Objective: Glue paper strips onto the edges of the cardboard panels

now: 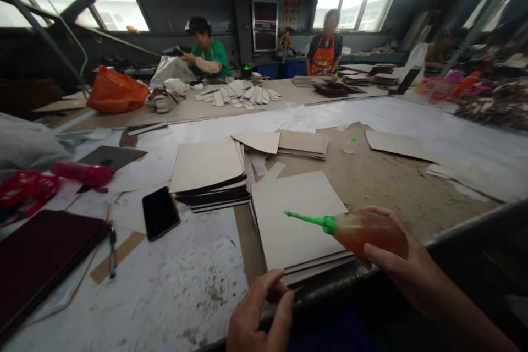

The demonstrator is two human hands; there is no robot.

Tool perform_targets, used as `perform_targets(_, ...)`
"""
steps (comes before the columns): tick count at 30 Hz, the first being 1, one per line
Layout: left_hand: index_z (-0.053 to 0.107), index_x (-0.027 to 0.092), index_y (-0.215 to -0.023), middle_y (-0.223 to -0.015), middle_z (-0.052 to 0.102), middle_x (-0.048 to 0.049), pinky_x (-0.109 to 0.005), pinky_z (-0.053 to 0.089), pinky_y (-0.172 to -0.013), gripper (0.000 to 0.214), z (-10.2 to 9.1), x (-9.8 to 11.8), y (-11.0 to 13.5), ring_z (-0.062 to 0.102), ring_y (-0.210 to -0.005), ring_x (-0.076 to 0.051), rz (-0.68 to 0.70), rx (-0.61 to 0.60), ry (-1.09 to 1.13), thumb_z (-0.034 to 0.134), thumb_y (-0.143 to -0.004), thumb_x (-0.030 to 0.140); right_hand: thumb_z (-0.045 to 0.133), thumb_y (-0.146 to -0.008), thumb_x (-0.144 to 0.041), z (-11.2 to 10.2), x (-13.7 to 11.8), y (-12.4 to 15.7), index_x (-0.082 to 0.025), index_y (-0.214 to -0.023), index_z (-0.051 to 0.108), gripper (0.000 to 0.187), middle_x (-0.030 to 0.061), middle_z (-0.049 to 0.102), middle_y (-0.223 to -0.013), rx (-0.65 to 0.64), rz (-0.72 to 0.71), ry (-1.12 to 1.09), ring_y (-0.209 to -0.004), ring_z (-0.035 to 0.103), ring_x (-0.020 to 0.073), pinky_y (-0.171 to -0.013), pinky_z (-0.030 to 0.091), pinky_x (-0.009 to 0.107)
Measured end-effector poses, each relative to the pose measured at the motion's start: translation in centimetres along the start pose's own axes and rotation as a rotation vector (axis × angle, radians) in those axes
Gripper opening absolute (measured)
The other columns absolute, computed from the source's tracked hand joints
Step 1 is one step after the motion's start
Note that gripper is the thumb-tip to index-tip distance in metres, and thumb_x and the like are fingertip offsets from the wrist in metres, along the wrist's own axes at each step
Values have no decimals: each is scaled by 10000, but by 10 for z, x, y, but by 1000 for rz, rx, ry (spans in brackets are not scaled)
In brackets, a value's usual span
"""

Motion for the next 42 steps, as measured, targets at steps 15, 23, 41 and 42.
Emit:
perform_targets(15,505,140,-1091,-1034,567,-100,-272,478,-868,325,-6,-33,-16,532,-1007,-160,424,-50,-438,565,-777,202,684,-658,-463,43,-21,-47,-255,-1079,412,543,33,591,-935,-181,-162,669,-748,621,195,-636,543,289)
perform_targets(23,513,132,-1083,-1038,561,-101,-275,468,-874,329,-6,-38,-18,523,-1003,-159,451,-54,-418,580,-762,148,674,-669,-466,55,-22,-60,-252,-1057,423,509,18,584,-887,-187,-184,706,-735,611,182,-635,528,281)
perform_targets(41,496,135,-1097,-1047,569,-105,-295,474,-876,365,-6,-41,-15,521,-1026,-173,470,-59,-410,591,-744,122,691,-650,-427,61,-24,-65,-255,-1026,455,476,1,597,-834,-222,-157,696,-722,605,195,-655,504,306)
perform_targets(42,495,139,-1099,-1048,572,-104,-300,477,-875,368,-6,-41,-14,525,-1025,-175,471,-60,-415,594,-744,130,694,-646,-418,60,-24,-64,-255,-1023,462,472,-1,600,-830,-225,-159,695,-712,605,194,-652,504,306)
Point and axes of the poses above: each hand's wrist, its own y-axis away from the middle knuckle, its own z-axis out of the palm, x = y × z, the point moved 5 cm from there along -y, towards the middle knuckle
